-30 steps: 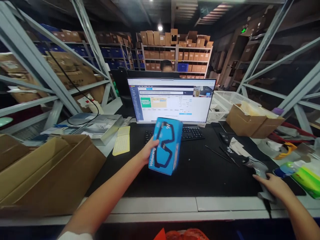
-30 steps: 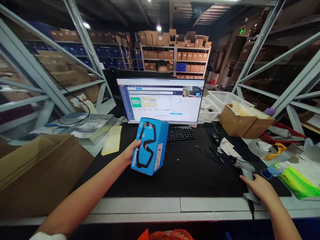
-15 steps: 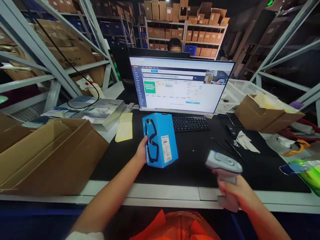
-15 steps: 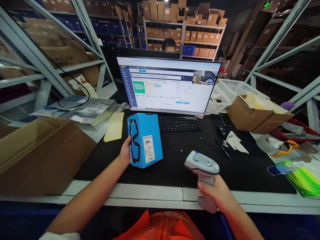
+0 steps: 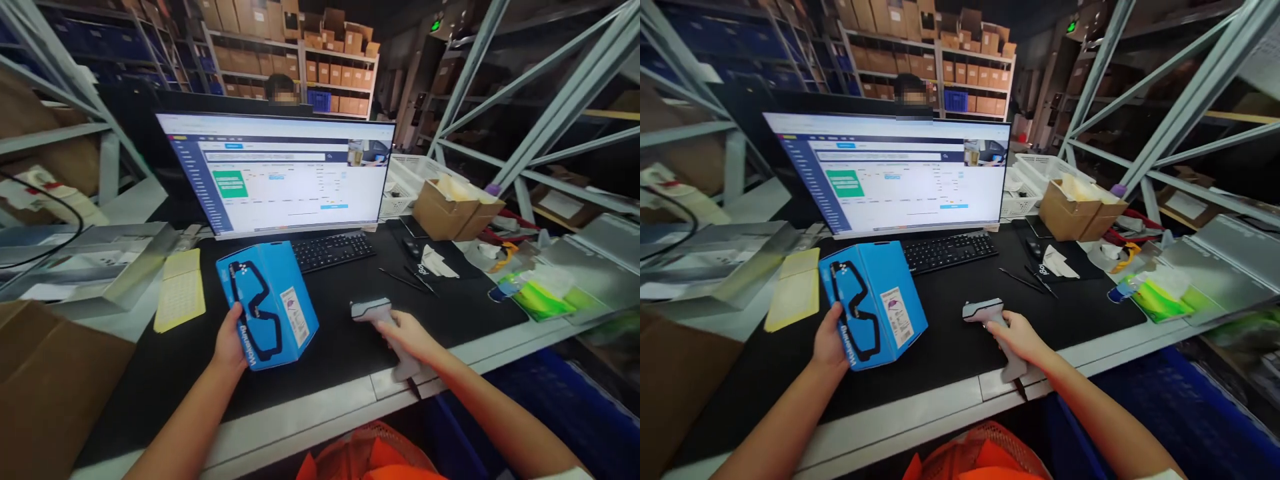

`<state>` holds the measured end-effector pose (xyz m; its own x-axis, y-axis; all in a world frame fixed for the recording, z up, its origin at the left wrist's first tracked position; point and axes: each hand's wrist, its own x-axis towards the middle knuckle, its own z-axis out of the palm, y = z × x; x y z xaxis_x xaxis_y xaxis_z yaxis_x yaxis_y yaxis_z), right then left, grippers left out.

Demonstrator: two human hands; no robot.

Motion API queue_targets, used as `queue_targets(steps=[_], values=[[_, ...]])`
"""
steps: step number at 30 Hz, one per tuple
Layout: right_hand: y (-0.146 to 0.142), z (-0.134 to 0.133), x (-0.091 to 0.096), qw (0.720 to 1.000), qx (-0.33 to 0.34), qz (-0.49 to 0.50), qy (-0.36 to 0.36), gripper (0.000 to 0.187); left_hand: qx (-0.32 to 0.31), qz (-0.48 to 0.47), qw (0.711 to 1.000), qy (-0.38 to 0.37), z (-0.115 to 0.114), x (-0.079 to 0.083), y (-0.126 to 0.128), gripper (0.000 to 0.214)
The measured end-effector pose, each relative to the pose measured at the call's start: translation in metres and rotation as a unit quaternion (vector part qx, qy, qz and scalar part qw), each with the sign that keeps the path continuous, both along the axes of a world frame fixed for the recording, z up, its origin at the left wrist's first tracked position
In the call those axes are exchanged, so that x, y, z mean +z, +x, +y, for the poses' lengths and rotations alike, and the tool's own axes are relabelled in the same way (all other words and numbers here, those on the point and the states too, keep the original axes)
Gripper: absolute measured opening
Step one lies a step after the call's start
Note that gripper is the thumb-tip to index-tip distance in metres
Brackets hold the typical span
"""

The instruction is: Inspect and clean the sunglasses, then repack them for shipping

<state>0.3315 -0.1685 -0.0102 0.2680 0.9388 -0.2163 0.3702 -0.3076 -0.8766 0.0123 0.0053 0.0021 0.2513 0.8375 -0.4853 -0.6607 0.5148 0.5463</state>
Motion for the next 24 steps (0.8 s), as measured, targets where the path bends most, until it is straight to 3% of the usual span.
queue_targets(steps=[2, 4, 6, 11, 14, 20, 24], values=[[0.014, 0.003, -0.011, 0.985, -0.018, -0.166, 0.044, 0.036, 0.022, 0.016, 1.0, -0.004, -0.002, 0.008, 0.003, 0.046], [0.032, 0.009, -0.016, 0.945, -0.04, -0.317, 0.078, 0.041, 0.038, 0.032, 0.999, -0.004, -0.004, 0.014, 0.005, 0.047], [0.059, 0.026, -0.014, 0.911, -0.056, -0.396, 0.104, 0.045, 0.041, 0.038, 0.998, -0.007, -0.005, 0.016, 0.007, 0.047], [0.157, 0.111, -0.002, 0.882, -0.14, -0.429, 0.132, 0.035, -0.004, -0.007, 1.0, 0.016, -0.003, 0.003, 0.005, 0.048], [0.203, 0.15, -0.013, 0.879, -0.17, -0.428, 0.122, 0.045, -0.036, -0.03, 0.998, 0.036, 0.0, -0.007, -0.001, 0.05], [0.241, 0.167, -0.059, 0.88, -0.154, -0.433, 0.121, 0.051, -0.026, -0.042, 0.998, 0.035, 0.006, -0.017, -0.01, 0.053], [0.253, 0.171, -0.073, 0.873, -0.165, -0.44, 0.132, 0.05, -0.042, -0.042, 0.998, 0.025, 0.004, -0.017, -0.007, 0.059]])
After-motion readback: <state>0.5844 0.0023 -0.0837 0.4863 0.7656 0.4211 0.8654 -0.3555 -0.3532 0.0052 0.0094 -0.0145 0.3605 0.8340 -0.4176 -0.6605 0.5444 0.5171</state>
